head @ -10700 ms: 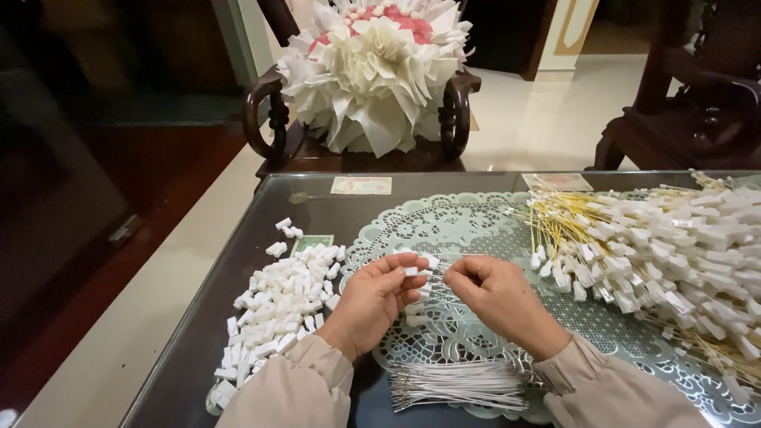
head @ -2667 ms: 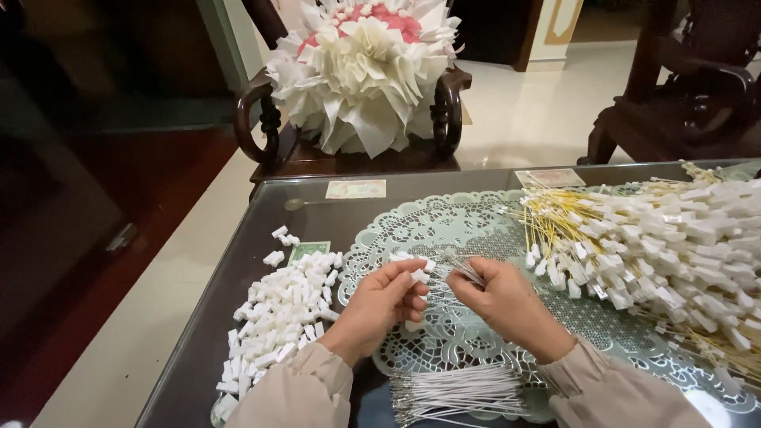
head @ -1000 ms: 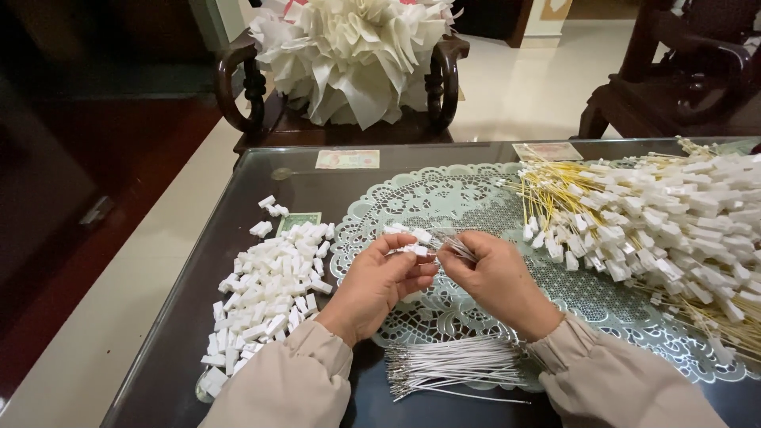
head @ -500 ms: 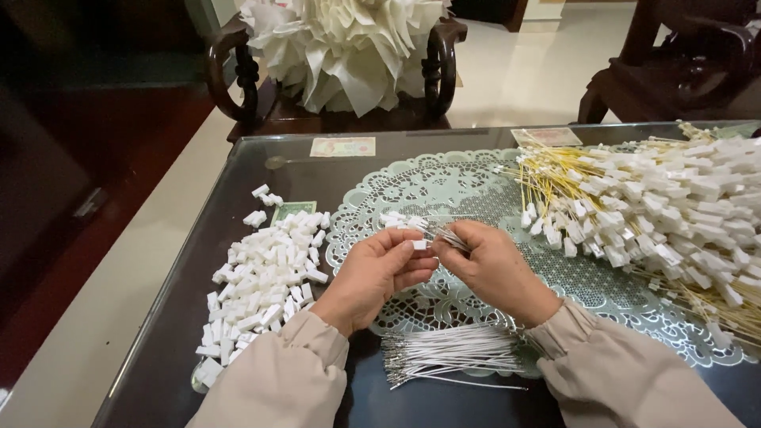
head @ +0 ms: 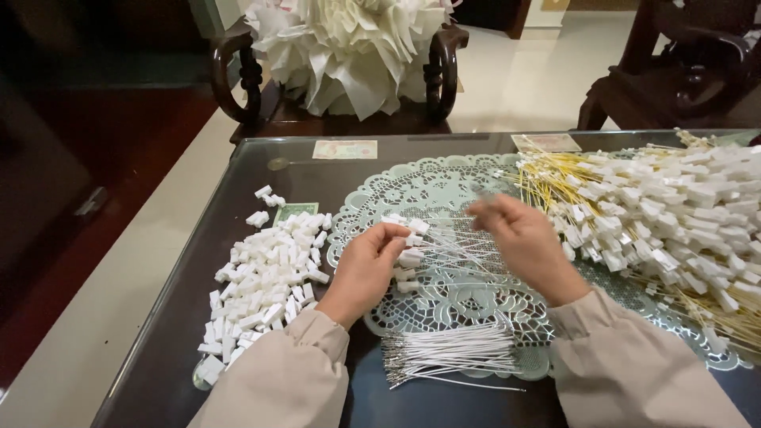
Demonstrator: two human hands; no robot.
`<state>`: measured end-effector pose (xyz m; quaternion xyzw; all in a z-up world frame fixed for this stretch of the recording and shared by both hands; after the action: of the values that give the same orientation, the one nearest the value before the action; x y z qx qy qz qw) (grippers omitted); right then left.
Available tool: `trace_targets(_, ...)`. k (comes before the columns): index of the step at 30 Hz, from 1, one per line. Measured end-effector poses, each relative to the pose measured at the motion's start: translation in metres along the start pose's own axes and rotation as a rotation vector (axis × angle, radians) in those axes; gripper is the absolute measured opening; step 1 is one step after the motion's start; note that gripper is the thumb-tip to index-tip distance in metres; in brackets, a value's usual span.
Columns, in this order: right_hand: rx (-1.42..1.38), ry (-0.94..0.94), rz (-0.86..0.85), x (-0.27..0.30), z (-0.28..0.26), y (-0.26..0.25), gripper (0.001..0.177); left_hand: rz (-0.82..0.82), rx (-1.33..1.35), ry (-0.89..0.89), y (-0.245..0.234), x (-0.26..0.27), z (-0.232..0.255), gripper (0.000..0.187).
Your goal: Manually assembling small white plastic connectors onto thin metal wires.
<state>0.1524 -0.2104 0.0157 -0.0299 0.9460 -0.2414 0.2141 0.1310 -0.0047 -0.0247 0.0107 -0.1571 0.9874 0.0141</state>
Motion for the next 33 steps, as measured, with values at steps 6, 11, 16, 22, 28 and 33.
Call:
trace_targets(6, -0.159, -0.151, 0.044, 0.003, 0.002, -0.001, 0.018, 0.137, -0.381, 0.140, -0.005, -0.020, -0.018, 0.031)
trace_targets(11, -0.184, -0.172, 0.007, 0.001, 0.013, 0.003, 0.011, 0.191, -0.224, 0.167, -0.037, -0.003, 0.017, 0.029)
trace_targets(16, 0.134, 0.006, -0.121, 0.006, -0.011, 0.006, 0.019, 0.116, -0.489, -0.049, -0.083, 0.040, 0.045, 0.022)
trace_targets(22, 0.122, 0.032, -0.147, 0.010, -0.014, 0.012, 0.021, -0.030, -1.098, -0.123, -0.080, 0.046, -0.005, 0.025)
trace_targets(28, 0.135, 0.081, -0.228, 0.010, -0.009, 0.018, 0.019, 0.040, -1.300, -0.084, -0.075, 0.039, -0.036, 0.023)
trace_targets(33, 0.102, 0.076, -0.199, 0.011, -0.013, 0.016, 0.024, 0.133, -1.174, -0.064, -0.077, 0.037, -0.014, 0.013)
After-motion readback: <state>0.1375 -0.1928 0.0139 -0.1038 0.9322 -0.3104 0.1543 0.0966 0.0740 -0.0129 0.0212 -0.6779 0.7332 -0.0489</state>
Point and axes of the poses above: each hand's wrist, its own x-axis away from the middle knuckle, its own y-axis out of the palm, z = x × y, the point moved 5 cm from there along -x, towards the middle knuckle, and after that the axes turned 10 degrees about -y, right-handed, at the moved point
